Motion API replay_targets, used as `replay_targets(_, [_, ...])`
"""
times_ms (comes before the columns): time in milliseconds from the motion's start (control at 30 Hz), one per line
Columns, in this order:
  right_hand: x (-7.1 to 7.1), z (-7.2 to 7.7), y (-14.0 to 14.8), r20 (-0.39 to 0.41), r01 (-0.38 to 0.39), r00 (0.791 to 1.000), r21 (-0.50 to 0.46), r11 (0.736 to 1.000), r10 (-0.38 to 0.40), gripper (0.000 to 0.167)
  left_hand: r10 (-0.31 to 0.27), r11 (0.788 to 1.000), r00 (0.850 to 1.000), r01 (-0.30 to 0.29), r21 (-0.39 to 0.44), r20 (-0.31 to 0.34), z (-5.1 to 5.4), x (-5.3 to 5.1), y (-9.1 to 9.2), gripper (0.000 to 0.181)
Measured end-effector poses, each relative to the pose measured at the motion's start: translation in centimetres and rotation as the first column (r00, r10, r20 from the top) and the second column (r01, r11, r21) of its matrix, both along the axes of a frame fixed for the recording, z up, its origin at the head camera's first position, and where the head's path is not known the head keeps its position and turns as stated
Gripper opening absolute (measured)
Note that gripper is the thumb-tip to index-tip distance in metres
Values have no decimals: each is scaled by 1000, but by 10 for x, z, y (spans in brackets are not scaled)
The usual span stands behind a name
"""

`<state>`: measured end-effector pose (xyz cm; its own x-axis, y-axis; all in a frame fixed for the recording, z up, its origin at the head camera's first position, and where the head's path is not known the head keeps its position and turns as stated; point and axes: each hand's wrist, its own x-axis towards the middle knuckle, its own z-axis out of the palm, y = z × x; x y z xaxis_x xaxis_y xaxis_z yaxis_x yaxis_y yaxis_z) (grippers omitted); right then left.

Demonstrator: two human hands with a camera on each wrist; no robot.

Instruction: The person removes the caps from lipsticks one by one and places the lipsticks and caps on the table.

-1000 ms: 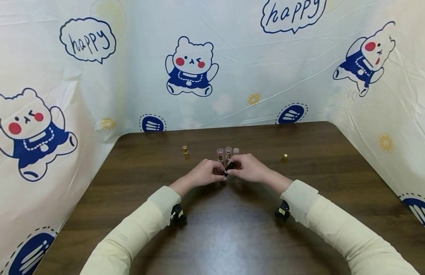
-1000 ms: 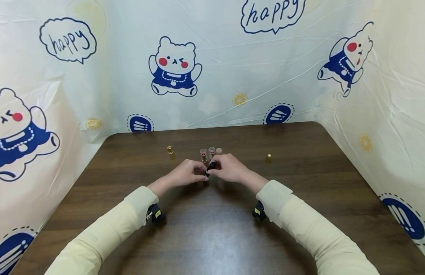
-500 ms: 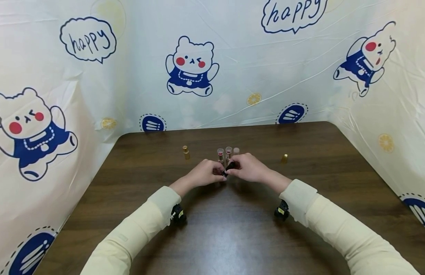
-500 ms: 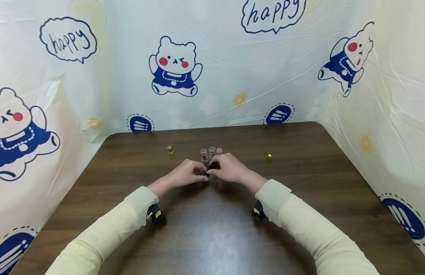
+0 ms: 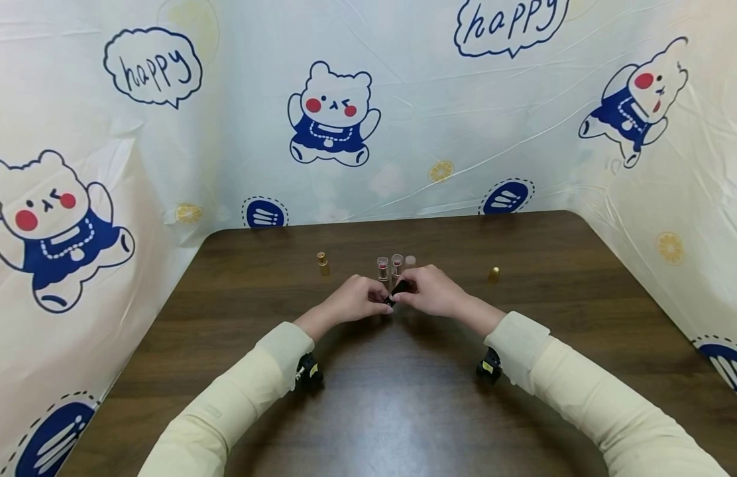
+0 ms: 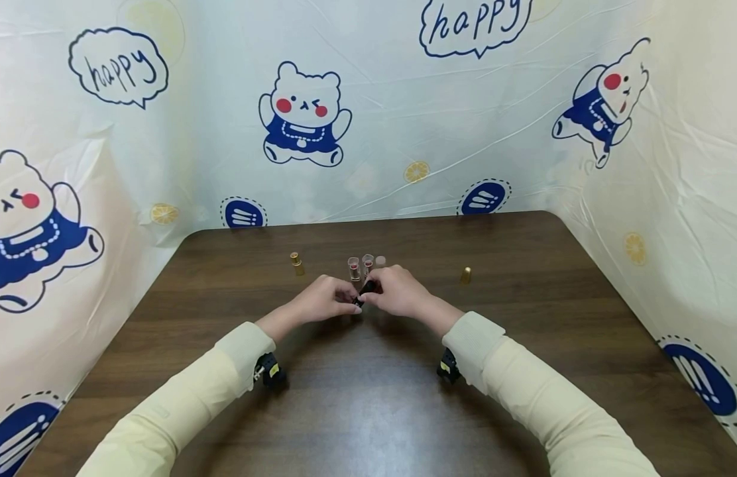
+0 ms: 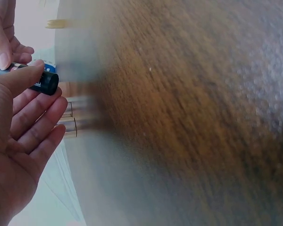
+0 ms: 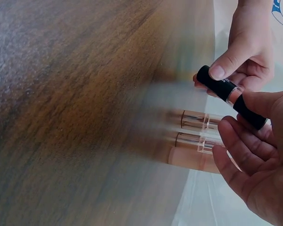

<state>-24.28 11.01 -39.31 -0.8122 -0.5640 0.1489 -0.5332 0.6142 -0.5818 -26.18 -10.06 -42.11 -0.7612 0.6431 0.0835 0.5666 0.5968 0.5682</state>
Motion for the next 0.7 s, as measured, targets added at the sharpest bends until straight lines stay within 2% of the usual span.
replay_targets(267, [1,2,-1,-17,0,1000,0,1000,0,11,6,1000,1000,-6,-13,3,1,0,0,10])
replay_targets(700, [1,3,0,-39,-57,998,4,998,57,9,-14,1000,1000,14,1,23,3,1,-2,11])
